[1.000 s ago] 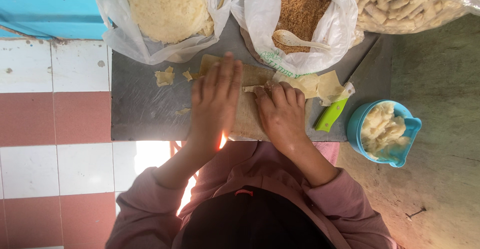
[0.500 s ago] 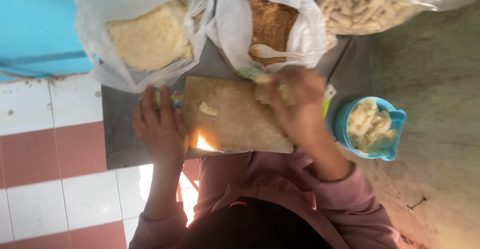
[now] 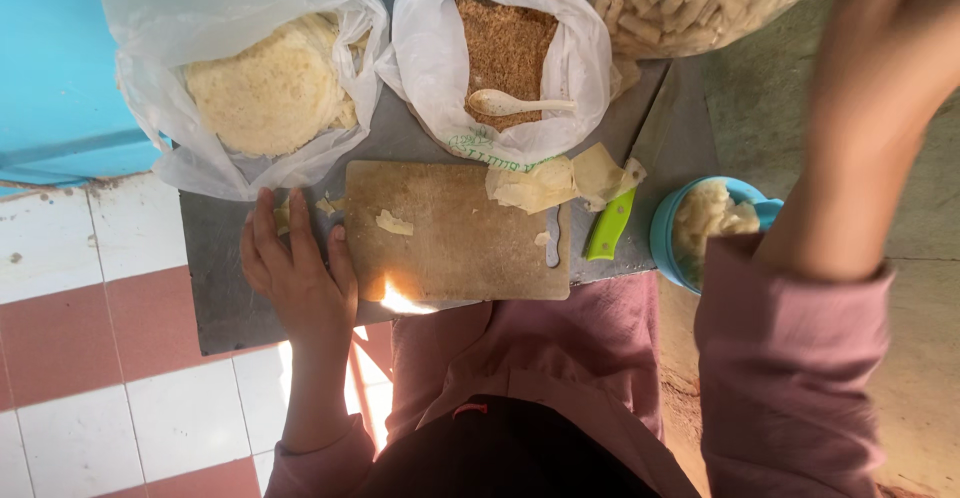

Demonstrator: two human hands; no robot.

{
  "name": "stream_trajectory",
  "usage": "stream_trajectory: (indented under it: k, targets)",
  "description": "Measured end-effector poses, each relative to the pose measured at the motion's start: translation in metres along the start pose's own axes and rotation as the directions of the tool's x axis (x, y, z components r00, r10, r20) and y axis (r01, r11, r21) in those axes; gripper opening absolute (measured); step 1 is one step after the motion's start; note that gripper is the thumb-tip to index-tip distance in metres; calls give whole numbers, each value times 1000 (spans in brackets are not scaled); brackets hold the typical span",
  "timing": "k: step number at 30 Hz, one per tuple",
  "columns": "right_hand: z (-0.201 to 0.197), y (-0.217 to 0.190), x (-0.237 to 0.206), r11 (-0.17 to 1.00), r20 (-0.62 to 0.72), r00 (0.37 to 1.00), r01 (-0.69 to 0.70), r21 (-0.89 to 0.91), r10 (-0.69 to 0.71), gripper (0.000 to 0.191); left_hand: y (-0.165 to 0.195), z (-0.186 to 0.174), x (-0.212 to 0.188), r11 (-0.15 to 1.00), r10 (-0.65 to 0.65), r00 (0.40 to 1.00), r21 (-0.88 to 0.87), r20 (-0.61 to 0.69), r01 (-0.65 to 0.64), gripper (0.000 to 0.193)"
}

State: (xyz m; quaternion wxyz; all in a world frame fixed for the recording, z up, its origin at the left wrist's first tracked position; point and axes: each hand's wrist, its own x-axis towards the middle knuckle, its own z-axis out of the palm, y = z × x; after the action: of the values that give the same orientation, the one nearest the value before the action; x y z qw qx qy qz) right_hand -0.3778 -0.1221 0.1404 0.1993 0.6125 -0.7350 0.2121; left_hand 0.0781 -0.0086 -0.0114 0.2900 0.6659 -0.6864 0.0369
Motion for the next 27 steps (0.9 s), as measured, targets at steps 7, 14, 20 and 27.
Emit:
stream_trajectory:
  k: [7, 14, 20, 27]
  targets:
    - [45, -80, -137, 893, 333, 829, 422, 156, -450, 14, 5, -1, 5, 989, 66, 992, -128, -104, -79, 40]
    - [28, -73, -130, 784, 327, 940, -133, 606, -94, 9, 70, -4, -11, 753, 1, 991, -652, 133, 87, 34]
    - [-3, -123, -162, 515, 474, 857, -318, 796, -204, 19, 129, 26, -19, 149, 180, 920, -935, 347, 323, 40]
    - [5, -140, -169, 219, 638, 707, -599, 770, -307, 23, 112, 46, -30, -137, -4, 835, -827, 551, 545, 42]
